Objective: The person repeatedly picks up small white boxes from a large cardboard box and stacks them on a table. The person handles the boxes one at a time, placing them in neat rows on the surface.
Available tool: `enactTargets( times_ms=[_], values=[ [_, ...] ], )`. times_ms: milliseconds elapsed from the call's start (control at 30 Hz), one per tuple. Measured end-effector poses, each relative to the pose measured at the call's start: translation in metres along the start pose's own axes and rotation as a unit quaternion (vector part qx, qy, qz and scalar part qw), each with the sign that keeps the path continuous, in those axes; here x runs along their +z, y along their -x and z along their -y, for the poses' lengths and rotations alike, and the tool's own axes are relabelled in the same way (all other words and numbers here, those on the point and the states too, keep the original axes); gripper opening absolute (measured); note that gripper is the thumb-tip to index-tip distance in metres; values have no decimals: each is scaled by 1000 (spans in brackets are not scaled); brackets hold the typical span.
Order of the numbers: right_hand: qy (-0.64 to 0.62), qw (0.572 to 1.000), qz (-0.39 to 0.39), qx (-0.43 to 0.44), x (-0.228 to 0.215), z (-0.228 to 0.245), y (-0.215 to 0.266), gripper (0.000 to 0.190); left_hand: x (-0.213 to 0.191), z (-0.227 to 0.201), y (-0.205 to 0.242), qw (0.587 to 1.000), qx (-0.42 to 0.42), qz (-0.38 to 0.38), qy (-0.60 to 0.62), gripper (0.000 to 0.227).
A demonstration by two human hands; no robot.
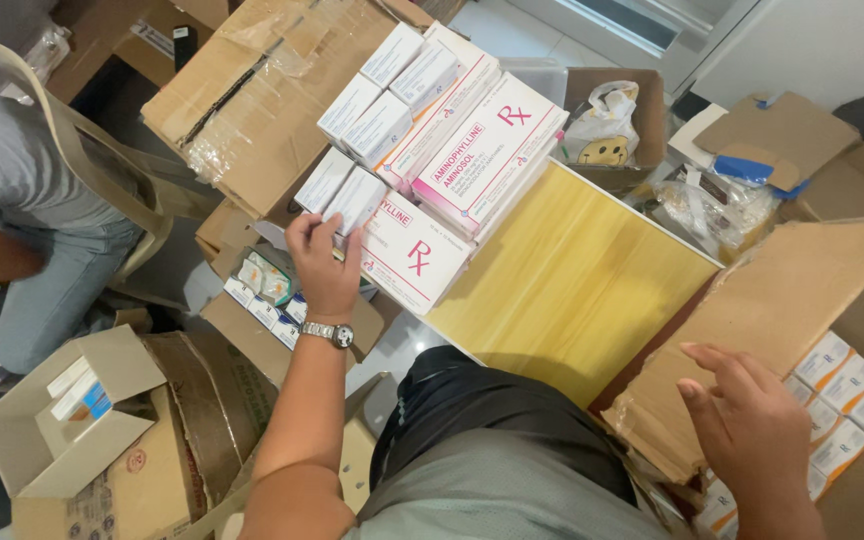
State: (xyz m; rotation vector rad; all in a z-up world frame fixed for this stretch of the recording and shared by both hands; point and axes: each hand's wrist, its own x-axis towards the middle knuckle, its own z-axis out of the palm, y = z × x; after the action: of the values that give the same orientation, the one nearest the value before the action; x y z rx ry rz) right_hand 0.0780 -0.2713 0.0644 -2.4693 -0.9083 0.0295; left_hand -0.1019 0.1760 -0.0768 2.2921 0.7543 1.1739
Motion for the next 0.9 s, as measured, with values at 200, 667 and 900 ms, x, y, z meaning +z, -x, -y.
enactTargets(
  times_ms=[200,667,900],
  values=[
    [-333,942,-45,3,-39,-65,-2,27,9,-34,-4,987,69,-46,-136,47],
    [64,833,451,313,69,-155,25,71,76,-173,20,962,152,168,155,54],
    [-56,860,492,120,100,-162,35,70,78,-187,19,946,103,230,203,37]
  ],
)
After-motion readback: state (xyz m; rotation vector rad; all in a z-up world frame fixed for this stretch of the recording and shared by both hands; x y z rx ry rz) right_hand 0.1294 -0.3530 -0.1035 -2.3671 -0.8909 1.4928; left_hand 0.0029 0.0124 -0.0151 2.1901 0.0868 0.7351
